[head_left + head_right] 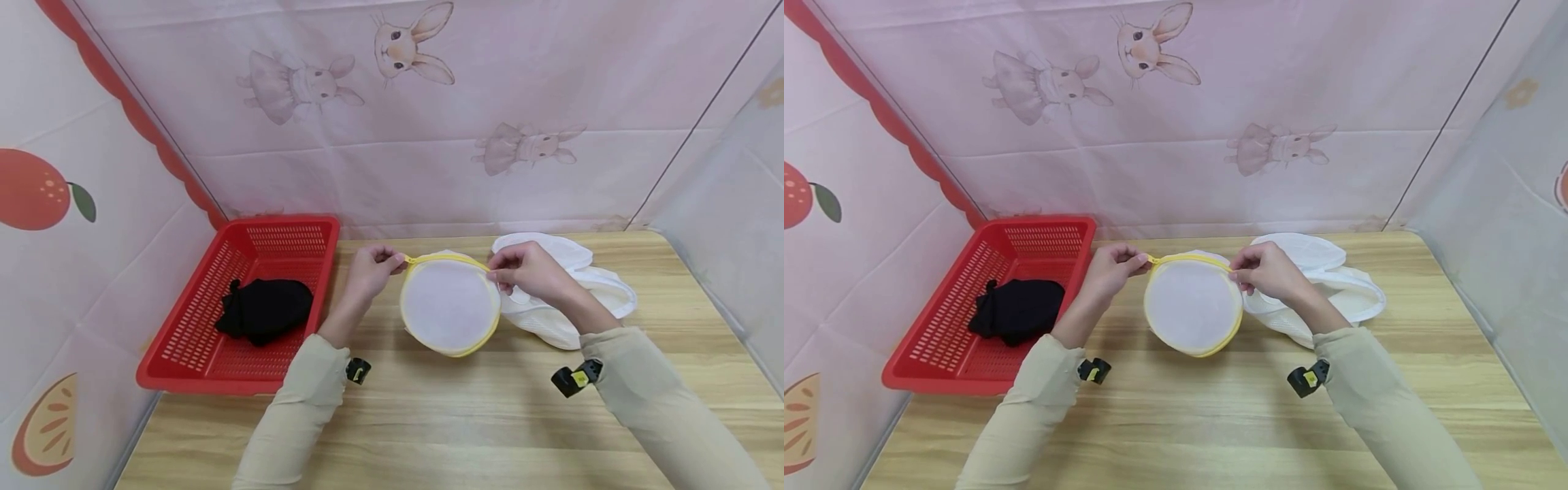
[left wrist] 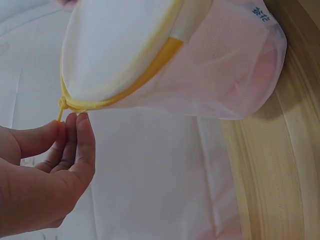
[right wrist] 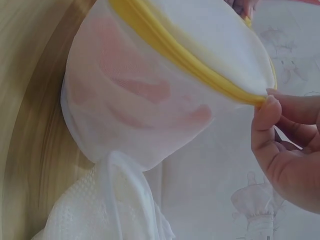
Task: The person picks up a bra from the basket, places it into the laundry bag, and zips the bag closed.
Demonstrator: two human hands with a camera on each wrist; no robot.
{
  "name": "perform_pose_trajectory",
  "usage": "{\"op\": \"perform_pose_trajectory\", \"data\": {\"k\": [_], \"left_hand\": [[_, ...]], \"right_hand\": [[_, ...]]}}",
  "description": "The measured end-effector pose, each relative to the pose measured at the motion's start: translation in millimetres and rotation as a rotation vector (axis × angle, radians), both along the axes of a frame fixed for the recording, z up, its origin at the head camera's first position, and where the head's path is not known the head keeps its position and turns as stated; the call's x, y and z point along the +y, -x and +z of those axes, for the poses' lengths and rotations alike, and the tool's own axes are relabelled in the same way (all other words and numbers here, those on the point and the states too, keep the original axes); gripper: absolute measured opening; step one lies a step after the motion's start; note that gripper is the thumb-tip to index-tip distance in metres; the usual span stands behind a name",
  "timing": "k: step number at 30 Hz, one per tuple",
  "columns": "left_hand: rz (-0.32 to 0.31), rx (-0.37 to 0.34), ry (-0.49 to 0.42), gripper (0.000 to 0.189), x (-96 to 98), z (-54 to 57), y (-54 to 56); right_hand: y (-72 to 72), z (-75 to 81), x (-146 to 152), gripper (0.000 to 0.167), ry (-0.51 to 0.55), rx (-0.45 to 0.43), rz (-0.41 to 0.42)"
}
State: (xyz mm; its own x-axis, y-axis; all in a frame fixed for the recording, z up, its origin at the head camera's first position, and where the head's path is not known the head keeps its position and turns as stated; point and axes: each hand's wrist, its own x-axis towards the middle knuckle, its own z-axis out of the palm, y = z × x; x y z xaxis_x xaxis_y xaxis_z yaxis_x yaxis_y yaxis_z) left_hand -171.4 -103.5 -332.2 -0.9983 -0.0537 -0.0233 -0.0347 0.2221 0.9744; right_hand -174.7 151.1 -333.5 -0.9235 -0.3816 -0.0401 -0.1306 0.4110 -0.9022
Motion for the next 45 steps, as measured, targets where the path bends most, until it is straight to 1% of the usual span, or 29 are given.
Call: {"op": "perform_pose_trajectory", "data": {"k": [5, 8, 13, 16, 18, 23, 25, 28, 31, 36, 42, 45], "left_hand": [[0.007, 0.005, 0.036, 0.011, 4.2, 0.1, 0.7], [0.008, 0.014, 0.044, 0.011, 6.9, 1.6, -0.4], [0.010, 0.049, 0.063, 0.010, 11.0, 4.9, -2.8], [0.003, 0.055, 0.071, 0.010, 14.0, 7.4, -3.5], [-0.006, 0.060, 0.099, 0.011, 17.0, 9.8, -4.0], [-0.017, 0.084, 0.226, 0.012, 26.4, 17.0, -5.4], [-0.026, 0.092, 0.259, 0.011, 30.1, 19.1, -5.9], [-0.055, 0.102, 0.278, 0.011, 34.8, 21.3, -6.5], [-0.077, 0.097, 0.295, 0.012, 37.7, 22.4, -7.4], [-0.088, 0.068, 0.304, 0.012, 39.0, 22.1, -6.6], [-0.080, 0.041, 0.309, 0.012, 37.9, 19.4, -3.7], [-0.072, 0.012, 0.305, 0.013, 37.6, 19.1, -3.2]], "right_hand": [[-0.1, 1.2, 0, 0.010, -0.030, 0.014, 0.026], [0.1, 2.2, -1, 0.010, -0.041, 0.029, 0.031], [2.0, 3.8, -4, 0.009, -0.046, 0.056, 0.038], [2.8, 6.5, -7, 0.009, -0.049, 0.071, 0.040], [3.0, 8.5, -10, 0.009, -0.048, 0.082, 0.035], [2.7, 12.1, -20, 0.012, -0.073, 0.105, 0.018], [2.2, 12.6, -24, 0.012, -0.083, 0.109, 0.016], [1.8, 12.5, -28, 0.013, -0.092, 0.119, 0.016], [1.2, 11.9, -31, 0.011, -0.098, 0.137, 0.021], [0.9, 10.6, -31, 0.007, -0.104, 0.166, 0.026], [0.9, 10.9, -31, 0.006, -0.102, 0.170, 0.018], [0.1, 12.7, -31, 0.006, -0.104, 0.172, 0.019]]}}
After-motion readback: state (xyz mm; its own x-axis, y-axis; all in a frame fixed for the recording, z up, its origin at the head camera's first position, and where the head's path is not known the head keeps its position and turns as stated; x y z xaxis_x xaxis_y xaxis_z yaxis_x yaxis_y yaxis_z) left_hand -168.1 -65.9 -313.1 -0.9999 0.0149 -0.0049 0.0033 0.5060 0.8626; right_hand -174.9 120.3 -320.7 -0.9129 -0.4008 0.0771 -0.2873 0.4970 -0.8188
